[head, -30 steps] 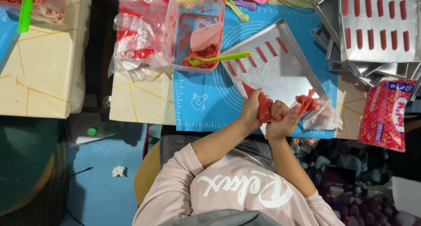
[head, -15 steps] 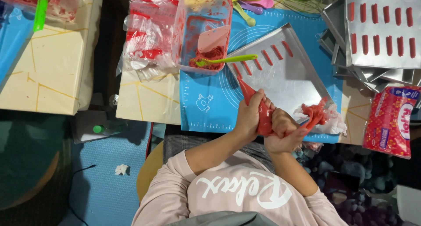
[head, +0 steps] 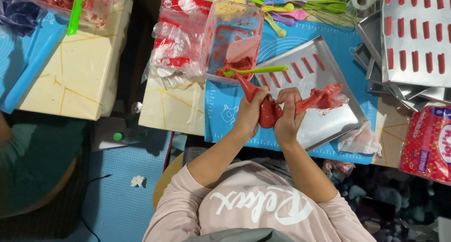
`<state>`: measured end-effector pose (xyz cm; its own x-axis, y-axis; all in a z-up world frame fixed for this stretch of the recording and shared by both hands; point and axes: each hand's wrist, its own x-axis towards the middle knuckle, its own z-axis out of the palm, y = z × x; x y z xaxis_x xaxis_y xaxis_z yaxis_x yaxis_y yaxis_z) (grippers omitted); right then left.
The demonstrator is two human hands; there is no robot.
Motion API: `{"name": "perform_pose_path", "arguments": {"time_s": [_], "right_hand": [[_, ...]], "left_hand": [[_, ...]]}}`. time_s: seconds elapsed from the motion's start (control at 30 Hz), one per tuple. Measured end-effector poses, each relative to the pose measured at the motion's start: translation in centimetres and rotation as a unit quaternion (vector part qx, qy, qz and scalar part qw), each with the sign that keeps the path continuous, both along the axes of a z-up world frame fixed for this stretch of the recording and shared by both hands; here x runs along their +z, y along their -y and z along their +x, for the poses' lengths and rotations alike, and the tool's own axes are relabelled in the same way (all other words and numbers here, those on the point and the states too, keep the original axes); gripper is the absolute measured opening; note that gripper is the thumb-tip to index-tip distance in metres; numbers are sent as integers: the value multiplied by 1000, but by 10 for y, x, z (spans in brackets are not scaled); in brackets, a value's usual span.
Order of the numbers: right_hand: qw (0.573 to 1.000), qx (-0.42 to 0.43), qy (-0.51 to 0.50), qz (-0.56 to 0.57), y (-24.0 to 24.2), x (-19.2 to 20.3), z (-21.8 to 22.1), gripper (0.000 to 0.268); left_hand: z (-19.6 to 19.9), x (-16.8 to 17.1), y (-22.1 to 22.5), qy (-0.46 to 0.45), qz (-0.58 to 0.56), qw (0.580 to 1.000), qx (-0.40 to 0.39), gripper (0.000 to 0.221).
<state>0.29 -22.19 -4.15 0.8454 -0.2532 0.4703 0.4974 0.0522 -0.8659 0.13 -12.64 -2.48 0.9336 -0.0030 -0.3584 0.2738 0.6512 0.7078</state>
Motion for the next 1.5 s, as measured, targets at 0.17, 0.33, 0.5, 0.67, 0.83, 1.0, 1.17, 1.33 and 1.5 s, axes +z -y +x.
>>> {"name": "perform_pose_path", "arguments": {"time_s": [0.17,0.33,0.5,0.67,0.83,1.0,1.17,1.33,1.5], "right_hand": [[987,-2,-143,74,-22,19,15,19],[959,88,-229,143,-29,14,39,28],[966,80,-201,141,-28,-25,54,15],[981,33,-130,138,-41,-4,35,18],[983,17,-82,164,-37,-5,31,22],[978,35,-69,194,-38,8,25,24],[979,41,-73,185,-38,3,22,24],[980,37,-75,179,-39,4,20,23],[983,25,-86,161,-42,0,22,22]], "left_hand": [[1,12,-5,34,65,997,26,27],[-2,45,-21,73,77,993,53,35],[-3,20,-29,73,74,992,74,40],[-1,-5,-28,68,69,993,61,36],[3,-11,-28,63,56,996,40,30],[13,-50,-28,67,62,996,6,19],[9,-39,-34,53,79,995,-23,15],[5,-29,-34,53,89,994,-35,14],[10,-50,-32,48,80,995,-35,16]]}}
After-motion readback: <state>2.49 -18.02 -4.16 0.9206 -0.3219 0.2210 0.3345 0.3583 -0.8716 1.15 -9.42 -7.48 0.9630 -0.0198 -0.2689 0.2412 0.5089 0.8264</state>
